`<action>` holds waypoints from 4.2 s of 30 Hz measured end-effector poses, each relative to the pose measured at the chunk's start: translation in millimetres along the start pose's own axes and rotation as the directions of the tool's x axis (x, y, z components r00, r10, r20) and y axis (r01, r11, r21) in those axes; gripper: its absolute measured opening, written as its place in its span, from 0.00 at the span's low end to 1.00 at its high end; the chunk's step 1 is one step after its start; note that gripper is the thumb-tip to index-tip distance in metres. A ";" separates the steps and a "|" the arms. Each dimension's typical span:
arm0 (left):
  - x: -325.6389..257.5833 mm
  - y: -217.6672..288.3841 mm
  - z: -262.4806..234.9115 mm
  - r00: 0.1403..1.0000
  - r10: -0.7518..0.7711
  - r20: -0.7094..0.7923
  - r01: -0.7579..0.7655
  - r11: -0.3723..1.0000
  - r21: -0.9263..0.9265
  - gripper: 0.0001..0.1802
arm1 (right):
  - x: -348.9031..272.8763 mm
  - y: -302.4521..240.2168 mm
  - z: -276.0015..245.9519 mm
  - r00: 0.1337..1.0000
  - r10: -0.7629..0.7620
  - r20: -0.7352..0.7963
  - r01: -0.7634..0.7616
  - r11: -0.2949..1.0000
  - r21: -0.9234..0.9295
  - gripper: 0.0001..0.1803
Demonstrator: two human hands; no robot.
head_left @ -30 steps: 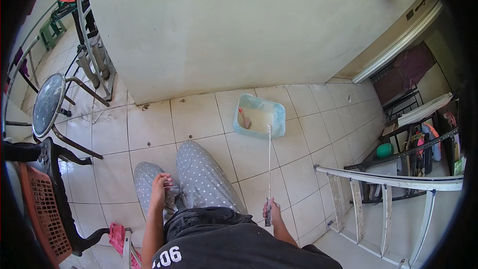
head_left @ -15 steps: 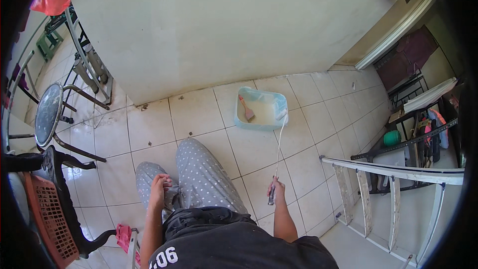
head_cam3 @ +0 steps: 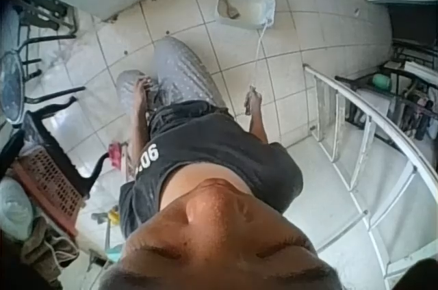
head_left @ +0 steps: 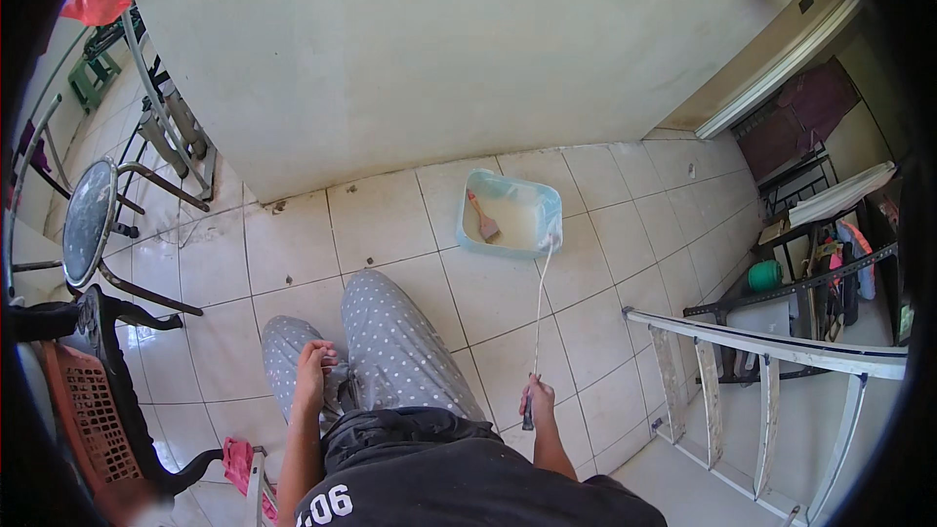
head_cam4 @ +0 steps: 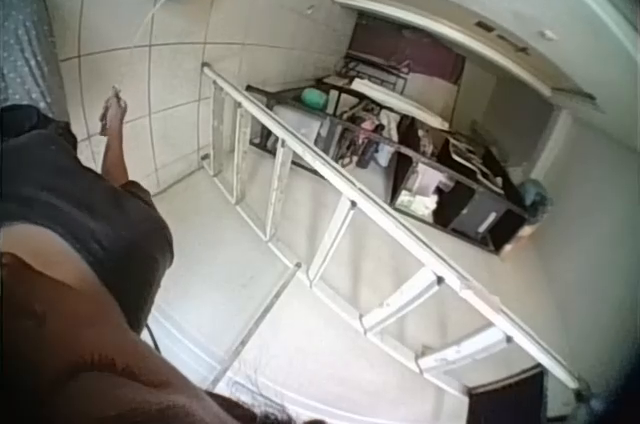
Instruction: Painting the lower part of an interior wall using a roller.
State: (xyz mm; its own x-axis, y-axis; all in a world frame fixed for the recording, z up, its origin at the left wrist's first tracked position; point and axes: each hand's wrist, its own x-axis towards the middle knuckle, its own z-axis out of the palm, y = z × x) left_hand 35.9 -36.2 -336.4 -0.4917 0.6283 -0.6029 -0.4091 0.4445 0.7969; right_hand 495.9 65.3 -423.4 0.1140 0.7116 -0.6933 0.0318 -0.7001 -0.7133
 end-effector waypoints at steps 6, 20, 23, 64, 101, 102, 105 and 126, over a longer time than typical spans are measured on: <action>14.3 34.0 46.6 0.900 0.161 0.405 -0.233 0.963 0.135 0.14 | -59.9 -33.7 26.3 0.990 -0.131 0.052 0.140 0.947 -0.289 0.20; 109.6 113.4 143.3 0.969 0.246 0.018 -0.220 0.896 -0.385 0.08 | 289.4 -227.5 222.8 0.517 -0.840 0.165 0.487 0.131 -0.863 0.12; 120.7 117.3 102.2 0.975 0.220 0.009 -0.201 0.904 -0.376 0.10 | 334.9 -240.2 285.0 0.543 -0.826 0.150 0.378 0.081 -0.922 0.10; 130.9 55.3 118.1 0.997 0.042 0.065 -0.016 0.933 -0.360 0.04 | 100.5 -208.9 296.1 0.593 0.256 0.763 0.097 0.919 -0.383 0.18; 64.3 3.1 -26.7 0.984 -0.099 0.146 0.129 0.968 -0.214 0.12 | -117.9 -244.4 330.0 0.671 -0.005 0.741 0.108 0.990 -0.091 0.29; 63.8 2.8 -26.9 0.984 -0.086 0.158 0.119 0.969 -0.215 0.12 | -109.7 -239.2 336.8 0.671 -0.006 0.741 0.110 0.990 -0.091 0.29; 62.1 7.7 -21.1 0.980 -0.069 0.187 0.108 0.973 -0.205 0.12 | -64.5 -221.4 364.9 0.680 0.091 0.728 0.034 0.987 -0.155 0.26; 61.8 9.9 -37.8 0.983 -0.016 0.182 0.061 0.968 -0.242 0.13 | -175.6 -269.2 354.7 0.754 -0.090 0.651 0.280 0.940 -0.195 0.27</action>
State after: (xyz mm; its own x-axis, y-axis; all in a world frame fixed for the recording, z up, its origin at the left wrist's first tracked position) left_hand -27.6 -17.1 -367.2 -0.3368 0.7268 -0.5986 -0.6123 0.3139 0.7256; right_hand 115.1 149.9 -145.9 -0.5629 0.6379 -0.5255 0.2553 -0.4705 -0.8447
